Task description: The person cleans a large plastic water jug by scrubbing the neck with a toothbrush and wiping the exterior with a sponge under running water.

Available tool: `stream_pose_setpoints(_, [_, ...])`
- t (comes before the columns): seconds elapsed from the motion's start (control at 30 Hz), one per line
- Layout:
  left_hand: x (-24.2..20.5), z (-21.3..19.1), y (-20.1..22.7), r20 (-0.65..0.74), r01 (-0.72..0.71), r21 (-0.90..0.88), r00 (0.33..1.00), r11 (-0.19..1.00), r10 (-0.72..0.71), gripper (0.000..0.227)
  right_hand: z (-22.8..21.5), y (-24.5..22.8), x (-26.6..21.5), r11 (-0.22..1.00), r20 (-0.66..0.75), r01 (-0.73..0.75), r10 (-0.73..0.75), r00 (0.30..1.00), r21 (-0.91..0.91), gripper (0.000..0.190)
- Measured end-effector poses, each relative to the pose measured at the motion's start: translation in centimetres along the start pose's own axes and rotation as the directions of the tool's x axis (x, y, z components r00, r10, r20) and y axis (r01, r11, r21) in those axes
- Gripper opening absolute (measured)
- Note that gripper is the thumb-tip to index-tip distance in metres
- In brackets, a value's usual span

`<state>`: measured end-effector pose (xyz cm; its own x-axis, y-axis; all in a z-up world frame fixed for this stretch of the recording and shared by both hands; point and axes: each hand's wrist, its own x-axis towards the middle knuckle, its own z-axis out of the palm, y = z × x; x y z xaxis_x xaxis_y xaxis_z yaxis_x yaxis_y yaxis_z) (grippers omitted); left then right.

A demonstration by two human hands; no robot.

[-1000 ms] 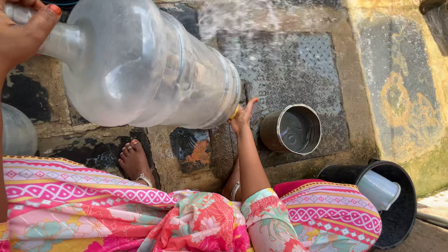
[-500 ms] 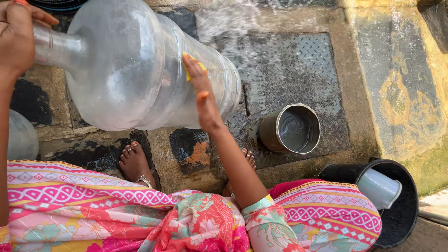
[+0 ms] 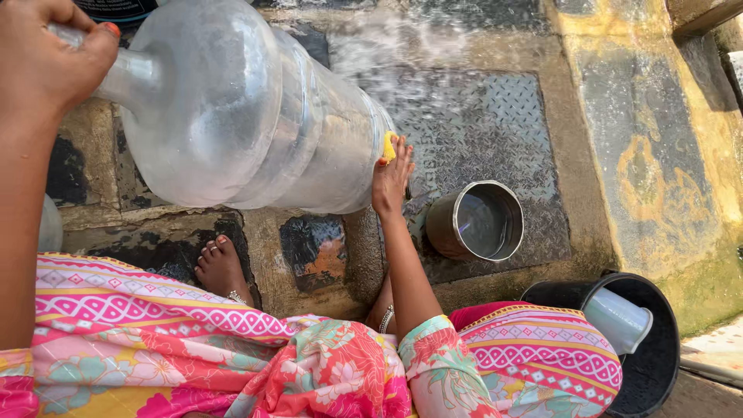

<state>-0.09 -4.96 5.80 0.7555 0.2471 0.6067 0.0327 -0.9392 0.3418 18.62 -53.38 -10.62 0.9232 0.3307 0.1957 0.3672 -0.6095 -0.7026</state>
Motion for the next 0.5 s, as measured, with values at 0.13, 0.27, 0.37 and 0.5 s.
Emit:
stream_pose_setpoints(0.13, [0.7, -0.7, 1.6, -0.021, 0.001, 0.104, 1.0, 0.995, 0.001, 0.006, 1.1, -6.3, 0.0, 0.948, 0.009, -0.072, 0.073, 0.997, 0.31, 0.103])
stream_pose_setpoints(0.27, [1.1, -0.9, 2.6, -0.005, 0.042, 0.106, 0.999, 0.993, -0.042, 0.008, 0.6, -15.4, -3.5, 0.898, 0.028, 0.272, -0.3, 0.954, 0.345, 0.109])
stream_pose_setpoints(0.37, [1.4, -1.9, 4.0, 0.016, 0.041, 0.116, 0.999, 0.992, -0.043, 0.009, -1.0, -19.3, -5.6, 0.868, 0.009, 0.377, -0.401, 0.916, 0.323, 0.109])
stream_pose_setpoints(0.5, [2.4, -4.4, 6.3, 0.111, 0.094, 0.153, 0.987, 0.984, -0.112, 0.02, -2.7, -19.9, -2.3, 0.903, 0.04, 0.332, -0.355, 0.934, 0.273, 0.111])
